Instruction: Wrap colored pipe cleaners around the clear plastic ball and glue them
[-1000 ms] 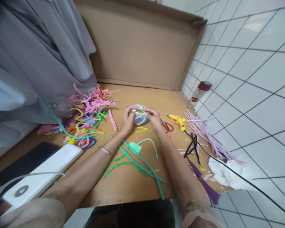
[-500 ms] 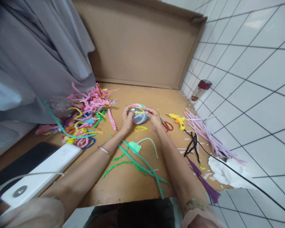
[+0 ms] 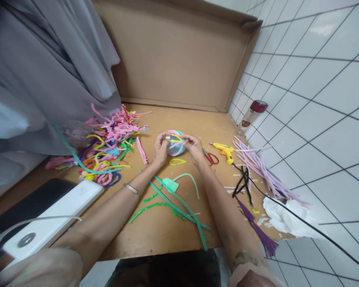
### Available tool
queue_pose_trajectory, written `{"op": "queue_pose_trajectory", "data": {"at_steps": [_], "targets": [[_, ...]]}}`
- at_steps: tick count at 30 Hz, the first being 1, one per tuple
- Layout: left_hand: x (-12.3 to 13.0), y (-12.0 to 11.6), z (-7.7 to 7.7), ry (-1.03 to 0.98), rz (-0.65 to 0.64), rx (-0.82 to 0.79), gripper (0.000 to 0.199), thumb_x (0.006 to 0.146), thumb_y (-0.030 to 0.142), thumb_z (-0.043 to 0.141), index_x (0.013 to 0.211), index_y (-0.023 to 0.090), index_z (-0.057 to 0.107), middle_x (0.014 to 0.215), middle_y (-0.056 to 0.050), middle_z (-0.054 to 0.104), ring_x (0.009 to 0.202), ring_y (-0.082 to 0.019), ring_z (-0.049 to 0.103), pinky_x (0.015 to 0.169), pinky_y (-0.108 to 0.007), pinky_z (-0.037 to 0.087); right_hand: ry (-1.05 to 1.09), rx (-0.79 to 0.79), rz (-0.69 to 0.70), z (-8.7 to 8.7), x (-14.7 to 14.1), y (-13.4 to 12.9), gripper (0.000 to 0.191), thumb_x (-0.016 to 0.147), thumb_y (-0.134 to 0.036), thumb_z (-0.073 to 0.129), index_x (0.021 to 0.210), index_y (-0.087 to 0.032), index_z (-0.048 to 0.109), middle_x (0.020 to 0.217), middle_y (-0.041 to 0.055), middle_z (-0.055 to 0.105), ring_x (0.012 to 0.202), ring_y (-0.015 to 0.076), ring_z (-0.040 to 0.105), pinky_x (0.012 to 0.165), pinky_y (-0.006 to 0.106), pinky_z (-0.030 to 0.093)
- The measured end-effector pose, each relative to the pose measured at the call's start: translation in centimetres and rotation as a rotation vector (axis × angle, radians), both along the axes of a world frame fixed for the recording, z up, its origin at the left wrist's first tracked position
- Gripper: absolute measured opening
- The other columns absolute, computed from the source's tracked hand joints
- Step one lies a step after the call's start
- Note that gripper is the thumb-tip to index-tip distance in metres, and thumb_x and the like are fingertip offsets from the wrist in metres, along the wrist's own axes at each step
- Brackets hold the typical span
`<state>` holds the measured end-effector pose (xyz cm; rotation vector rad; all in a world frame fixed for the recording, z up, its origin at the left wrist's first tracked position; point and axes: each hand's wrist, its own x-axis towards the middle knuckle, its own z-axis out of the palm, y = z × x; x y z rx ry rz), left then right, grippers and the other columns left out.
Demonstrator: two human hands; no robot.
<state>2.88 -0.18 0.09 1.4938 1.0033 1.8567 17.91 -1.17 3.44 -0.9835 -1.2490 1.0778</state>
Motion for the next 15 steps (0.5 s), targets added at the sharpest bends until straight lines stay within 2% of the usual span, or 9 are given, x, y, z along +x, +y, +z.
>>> {"op": "queue_pose_trajectory", "data": {"at_steps": [9, 15], "targets": [[0.08, -0.35, 0.41, 0.021, 0.016, 0.008, 0.017, 0.083, 0.025, 0.051, 0.093, 0.022, 0.064, 0.106, -0.006, 0.067, 0.109, -0.023, 0.063, 0.102, -0.038, 0.048, -0.011, -0.017, -0.05, 0.18, -0.23, -0.1, 0.028, 0.054, -0.029, 0.069, 0.081, -0.023, 0.074, 0.064, -0.0046, 0.049, 0.065, 0.0119, 0.041, 0.064, 0.027, 0.036], [0.13, -0.3, 0.29, 0.011, 0.014, 0.02, 0.018, 0.083, 0.024, 0.05, 0.093, 0.022, 0.065, 0.105, -0.007, 0.067, 0.109, -0.023, 0.063, 0.101, -0.037, 0.048, 0.016, -0.014, -0.004, 0.19, 0.0, -0.24, 0.024, 0.057, -0.029, 0.069, 0.079, -0.023, 0.076, 0.065, -0.0036, 0.052, 0.066, 0.0122, 0.042, 0.066, 0.027, 0.038]]}}
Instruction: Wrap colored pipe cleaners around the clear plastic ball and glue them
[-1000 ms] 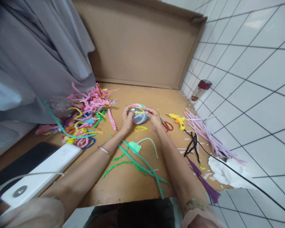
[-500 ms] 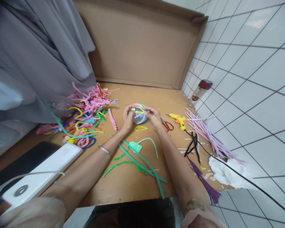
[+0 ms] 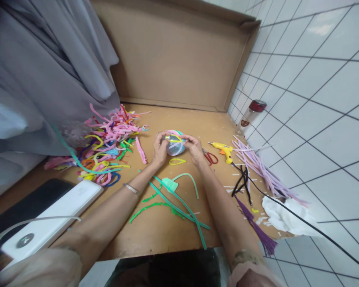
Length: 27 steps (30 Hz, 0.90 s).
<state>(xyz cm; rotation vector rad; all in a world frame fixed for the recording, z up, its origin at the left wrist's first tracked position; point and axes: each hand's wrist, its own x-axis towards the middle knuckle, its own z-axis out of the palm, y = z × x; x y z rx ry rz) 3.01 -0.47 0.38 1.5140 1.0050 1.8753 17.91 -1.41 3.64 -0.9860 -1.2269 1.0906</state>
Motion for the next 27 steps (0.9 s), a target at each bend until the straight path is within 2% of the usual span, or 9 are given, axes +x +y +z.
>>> {"op": "queue_pose_trajectory", "data": {"at_steps": [6, 14, 19, 27], "targets": [[0.03, 0.1, -0.11, 0.0, 0.002, -0.022, 0.018, 0.085, 0.027, 0.051, 0.094, 0.022, 0.065, 0.107, -0.007, 0.066, 0.111, -0.023, 0.062, 0.104, -0.037, 0.047, 0.027, -0.004, -0.008, -0.22, 0.01, 0.13, 0.025, 0.057, -0.031, 0.074, 0.081, -0.024, 0.077, 0.067, -0.0028, 0.057, 0.067, 0.0128, 0.045, 0.069, 0.028, 0.042], [-0.12, 0.17, -0.09, -0.009, -0.012, -0.025, 0.017, 0.083, 0.023, 0.052, 0.092, 0.023, 0.065, 0.106, -0.006, 0.067, 0.111, -0.023, 0.063, 0.103, -0.037, 0.048, -0.006, 0.009, -0.011, -0.42, 0.04, 0.39, 0.026, 0.057, -0.032, 0.074, 0.081, -0.023, 0.073, 0.064, -0.0047, 0.049, 0.064, 0.0118, 0.042, 0.067, 0.029, 0.038], [-0.11, 0.0, 0.17, -0.001, -0.009, -0.019, 0.017, 0.082, 0.022, 0.052, 0.092, 0.023, 0.065, 0.105, -0.006, 0.067, 0.11, -0.024, 0.063, 0.103, -0.038, 0.048, -0.04, 0.009, -0.031, -0.37, 0.01, 0.4, 0.024, 0.058, -0.03, 0.071, 0.081, -0.022, 0.072, 0.064, -0.0051, 0.049, 0.063, 0.0114, 0.042, 0.066, 0.028, 0.038], [0.01, -0.02, 0.08, -0.002, -0.003, 0.01, 0.017, 0.083, 0.022, 0.051, 0.092, 0.022, 0.066, 0.105, -0.007, 0.067, 0.109, -0.024, 0.063, 0.103, -0.038, 0.048, 0.019, -0.002, -0.01, -0.38, -0.01, 0.29, 0.022, 0.058, -0.031, 0.071, 0.079, -0.023, 0.072, 0.065, -0.0035, 0.054, 0.066, 0.0131, 0.044, 0.068, 0.029, 0.039]]}}
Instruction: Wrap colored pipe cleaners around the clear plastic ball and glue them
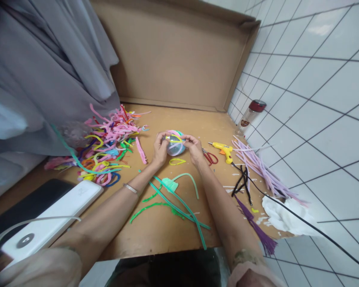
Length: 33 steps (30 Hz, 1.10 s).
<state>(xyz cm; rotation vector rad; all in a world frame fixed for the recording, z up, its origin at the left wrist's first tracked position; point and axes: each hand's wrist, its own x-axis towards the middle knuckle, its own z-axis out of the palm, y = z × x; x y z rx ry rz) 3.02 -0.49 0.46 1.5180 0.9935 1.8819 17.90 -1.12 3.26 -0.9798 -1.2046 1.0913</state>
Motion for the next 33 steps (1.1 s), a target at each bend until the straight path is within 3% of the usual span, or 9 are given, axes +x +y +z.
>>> {"op": "queue_pose_trajectory", "data": {"at_steps": [5, 11, 18, 26, 33], "targets": [[0.06, 0.17, -0.24, -0.017, -0.008, -0.004, 0.017, 0.085, 0.025, 0.051, 0.094, 0.021, 0.066, 0.107, -0.007, 0.067, 0.111, -0.024, 0.063, 0.104, -0.039, 0.048, 0.093, -0.01, -0.01, 0.06, -0.5, -0.19, 0.023, 0.059, -0.037, 0.073, 0.077, -0.023, 0.07, 0.073, -0.0018, 0.064, 0.069, 0.0138, 0.05, 0.068, 0.028, 0.04], [0.04, 0.08, -0.17, -0.015, -0.007, 0.004, 0.016, 0.083, 0.023, 0.052, 0.092, 0.022, 0.066, 0.106, -0.007, 0.067, 0.112, -0.024, 0.062, 0.105, -0.039, 0.047, 0.069, 0.011, -0.095, 0.01, -1.0, -0.08, 0.021, 0.055, -0.035, 0.076, 0.071, -0.024, 0.067, 0.064, -0.0041, 0.054, 0.066, 0.0126, 0.042, 0.063, 0.026, 0.036], [0.18, 0.08, -0.39, -0.095, -0.044, -0.036, 0.019, 0.081, 0.028, 0.057, 0.099, 0.023, 0.058, 0.104, -0.005, 0.068, 0.101, -0.022, 0.064, 0.095, -0.036, 0.051, 0.065, 0.004, -0.101, 0.38, -0.98, -0.06, 0.022, 0.052, -0.032, 0.075, 0.069, -0.023, 0.065, 0.062, -0.005, 0.051, 0.064, 0.0119, 0.04, 0.062, 0.026, 0.034], [0.27, 0.26, -0.6, -0.134, -0.06, -0.058, 0.01, 0.081, 0.029, 0.057, 0.089, 0.024, 0.054, 0.1, -0.004, 0.066, 0.105, -0.023, 0.063, 0.097, -0.037, 0.048, 0.043, 0.024, -0.096, 0.55, -0.89, -0.15, 0.019, 0.053, -0.031, 0.074, 0.067, -0.023, 0.064, 0.06, -0.005, 0.05, 0.063, 0.0121, 0.04, 0.061, 0.026, 0.033], [0.11, 0.11, -0.45, -0.125, -0.029, -0.082, 0.014, 0.083, 0.035, 0.059, 0.088, 0.024, 0.052, 0.096, -0.003, 0.064, 0.101, -0.021, 0.063, 0.094, -0.033, 0.047, 0.0, 0.045, -0.093, 0.55, -1.0, -0.26, 0.019, 0.056, -0.032, 0.072, 0.07, -0.023, 0.065, 0.062, -0.005, 0.05, 0.064, 0.0117, 0.04, 0.062, 0.026, 0.034]]}}
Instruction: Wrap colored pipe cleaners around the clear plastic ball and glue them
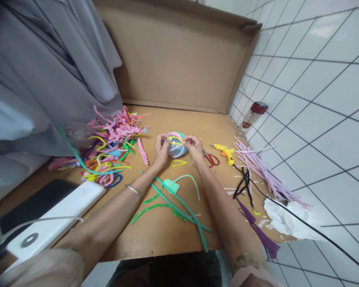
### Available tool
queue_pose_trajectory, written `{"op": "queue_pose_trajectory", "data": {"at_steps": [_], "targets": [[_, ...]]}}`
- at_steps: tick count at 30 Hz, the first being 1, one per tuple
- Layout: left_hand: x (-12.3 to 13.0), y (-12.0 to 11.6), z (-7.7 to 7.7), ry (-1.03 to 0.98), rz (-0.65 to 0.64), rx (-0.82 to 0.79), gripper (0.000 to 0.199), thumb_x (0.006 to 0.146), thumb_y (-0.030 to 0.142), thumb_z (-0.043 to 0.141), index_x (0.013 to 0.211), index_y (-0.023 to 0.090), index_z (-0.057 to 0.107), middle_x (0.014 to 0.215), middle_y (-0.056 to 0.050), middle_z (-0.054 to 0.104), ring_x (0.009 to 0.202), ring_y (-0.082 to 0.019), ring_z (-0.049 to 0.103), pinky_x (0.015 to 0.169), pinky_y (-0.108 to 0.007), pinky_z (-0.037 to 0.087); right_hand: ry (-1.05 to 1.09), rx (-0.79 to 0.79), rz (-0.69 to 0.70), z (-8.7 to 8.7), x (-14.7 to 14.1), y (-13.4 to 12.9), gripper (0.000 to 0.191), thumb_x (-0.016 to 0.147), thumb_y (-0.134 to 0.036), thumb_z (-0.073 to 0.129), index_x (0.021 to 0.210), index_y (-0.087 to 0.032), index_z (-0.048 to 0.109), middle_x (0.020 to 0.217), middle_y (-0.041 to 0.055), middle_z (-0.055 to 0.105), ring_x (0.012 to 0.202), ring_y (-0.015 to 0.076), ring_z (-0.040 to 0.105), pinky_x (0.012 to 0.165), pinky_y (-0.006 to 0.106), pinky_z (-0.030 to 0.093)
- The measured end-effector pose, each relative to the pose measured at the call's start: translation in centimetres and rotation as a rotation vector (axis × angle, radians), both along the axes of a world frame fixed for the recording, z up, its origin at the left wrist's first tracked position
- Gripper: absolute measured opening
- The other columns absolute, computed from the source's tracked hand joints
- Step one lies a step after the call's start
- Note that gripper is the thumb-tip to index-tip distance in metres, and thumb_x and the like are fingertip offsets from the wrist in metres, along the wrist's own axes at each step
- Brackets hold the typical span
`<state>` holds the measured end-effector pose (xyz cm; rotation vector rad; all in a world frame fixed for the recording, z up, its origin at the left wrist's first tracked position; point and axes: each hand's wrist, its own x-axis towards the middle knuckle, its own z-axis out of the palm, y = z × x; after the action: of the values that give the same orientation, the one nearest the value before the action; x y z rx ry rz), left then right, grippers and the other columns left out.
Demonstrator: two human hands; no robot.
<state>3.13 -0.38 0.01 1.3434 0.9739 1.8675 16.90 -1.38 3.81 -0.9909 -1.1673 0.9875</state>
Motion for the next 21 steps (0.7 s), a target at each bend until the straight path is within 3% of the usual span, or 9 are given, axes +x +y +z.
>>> {"op": "queue_pose_trajectory", "data": {"at_steps": [8, 13, 21], "targets": [[0.0, -0.09, 0.27, -0.028, -0.002, 0.011, 0.01, 0.082, 0.03, 0.058, 0.085, 0.024, 0.05, 0.091, -0.002, 0.062, 0.101, -0.021, 0.062, 0.094, -0.033, 0.047, 0.006, 0.01, -0.018, -0.16, -0.21, -0.14, 0.018, 0.056, -0.033, 0.073, 0.071, -0.024, 0.071, 0.061, -0.0051, 0.049, 0.064, 0.0125, 0.041, 0.065, 0.027, 0.036], [-0.17, -0.3, 0.47, -0.02, 0.005, 0.002, 0.009, 0.083, 0.029, 0.058, 0.084, 0.023, 0.052, 0.09, -0.002, 0.063, 0.104, -0.02, 0.062, 0.095, -0.032, 0.047, -0.083, 0.08, -0.052, -0.67, -0.51, -0.14, 0.021, 0.064, -0.038, 0.068, 0.078, -0.024, 0.075, 0.075, -0.0005, 0.065, 0.072, 0.0159, 0.051, 0.073, 0.031, 0.04], [-0.63, -0.59, 0.81, 0.025, 0.03, -0.018, 0.014, 0.087, 0.033, 0.058, 0.082, 0.023, 0.051, 0.082, 0.0, 0.061, 0.085, -0.017, 0.061, 0.085, -0.029, 0.049, -0.239, 0.142, -0.047, -0.06, -0.25, -0.57, 0.019, 0.071, -0.036, 0.066, 0.077, -0.025, 0.08, 0.075, 0.0006, 0.06, 0.075, 0.0166, 0.049, 0.073, 0.03, 0.04]]}}
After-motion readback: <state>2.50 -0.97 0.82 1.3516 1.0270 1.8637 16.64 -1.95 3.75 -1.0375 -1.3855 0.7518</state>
